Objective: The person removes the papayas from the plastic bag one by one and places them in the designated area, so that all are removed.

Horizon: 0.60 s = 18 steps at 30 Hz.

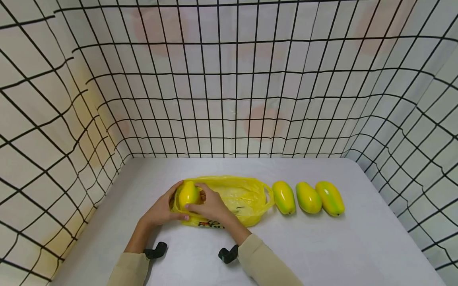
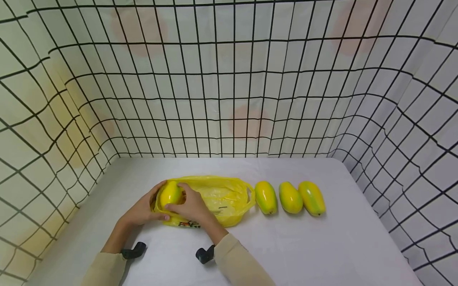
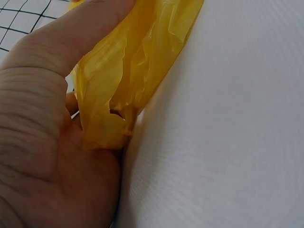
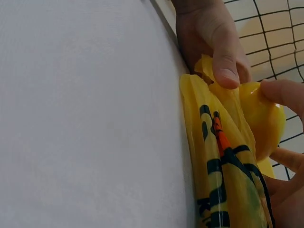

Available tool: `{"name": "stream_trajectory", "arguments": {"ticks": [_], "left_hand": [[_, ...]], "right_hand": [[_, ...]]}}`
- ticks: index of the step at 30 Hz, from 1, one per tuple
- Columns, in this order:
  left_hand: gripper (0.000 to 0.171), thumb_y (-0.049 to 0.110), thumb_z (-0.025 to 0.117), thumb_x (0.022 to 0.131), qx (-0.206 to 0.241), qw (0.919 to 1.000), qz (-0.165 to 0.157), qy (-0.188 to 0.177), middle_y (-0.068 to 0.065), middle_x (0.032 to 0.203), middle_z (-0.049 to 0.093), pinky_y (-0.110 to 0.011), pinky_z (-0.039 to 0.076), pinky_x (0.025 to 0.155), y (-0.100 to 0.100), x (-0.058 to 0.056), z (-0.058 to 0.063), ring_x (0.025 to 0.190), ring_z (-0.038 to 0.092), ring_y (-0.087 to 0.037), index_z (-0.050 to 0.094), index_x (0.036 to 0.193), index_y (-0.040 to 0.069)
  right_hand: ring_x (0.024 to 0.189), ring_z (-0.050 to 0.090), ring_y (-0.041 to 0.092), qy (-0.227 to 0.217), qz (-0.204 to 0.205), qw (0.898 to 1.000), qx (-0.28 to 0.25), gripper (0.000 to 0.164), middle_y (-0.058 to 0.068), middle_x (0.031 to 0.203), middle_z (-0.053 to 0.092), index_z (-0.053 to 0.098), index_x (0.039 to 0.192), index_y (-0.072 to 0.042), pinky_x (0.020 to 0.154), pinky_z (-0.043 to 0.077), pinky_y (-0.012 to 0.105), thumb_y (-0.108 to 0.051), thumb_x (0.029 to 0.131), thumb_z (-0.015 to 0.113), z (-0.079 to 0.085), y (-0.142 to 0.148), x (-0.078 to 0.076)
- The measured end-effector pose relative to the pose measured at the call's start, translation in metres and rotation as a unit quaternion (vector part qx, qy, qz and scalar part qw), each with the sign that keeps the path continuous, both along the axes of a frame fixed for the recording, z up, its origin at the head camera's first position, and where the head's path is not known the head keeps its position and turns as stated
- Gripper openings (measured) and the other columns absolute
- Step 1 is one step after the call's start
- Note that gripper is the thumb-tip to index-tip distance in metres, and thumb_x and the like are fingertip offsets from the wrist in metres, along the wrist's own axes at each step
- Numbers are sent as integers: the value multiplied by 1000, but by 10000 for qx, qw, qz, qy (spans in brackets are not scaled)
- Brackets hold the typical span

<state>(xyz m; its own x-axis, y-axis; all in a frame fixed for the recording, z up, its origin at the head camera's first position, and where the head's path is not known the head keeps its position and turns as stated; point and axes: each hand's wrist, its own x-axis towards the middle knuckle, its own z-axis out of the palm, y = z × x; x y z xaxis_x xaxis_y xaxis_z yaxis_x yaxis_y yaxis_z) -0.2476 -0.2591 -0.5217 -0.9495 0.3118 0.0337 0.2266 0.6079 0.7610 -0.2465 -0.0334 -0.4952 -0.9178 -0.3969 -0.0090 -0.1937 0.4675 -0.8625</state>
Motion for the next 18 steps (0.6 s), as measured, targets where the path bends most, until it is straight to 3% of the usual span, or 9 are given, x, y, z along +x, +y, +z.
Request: {"name": "stream_trajectory", "arguments": {"ticks": [9,18], "left_hand": [[124,52,92,68,91,9999,22,-83,-12,170,28,-70,23,122,1,1,2,154,30,-41,19,165,27],[125,52,92,66,40,10000,62,-62,-9,170,27,-67,21,124,1,0,0,155,29,-38,19,165,28]], "right_hand": [[122,66,30,-275,56,9977,-616,75,13,149,54,43,154,-28,94,61,41,-44,90,78,7,15,2],[116,69,30,-457,-104,9929,-1091,69,11,154,49,44,151,-41,91,61,40,-38,91,78,11,31,0]]}}
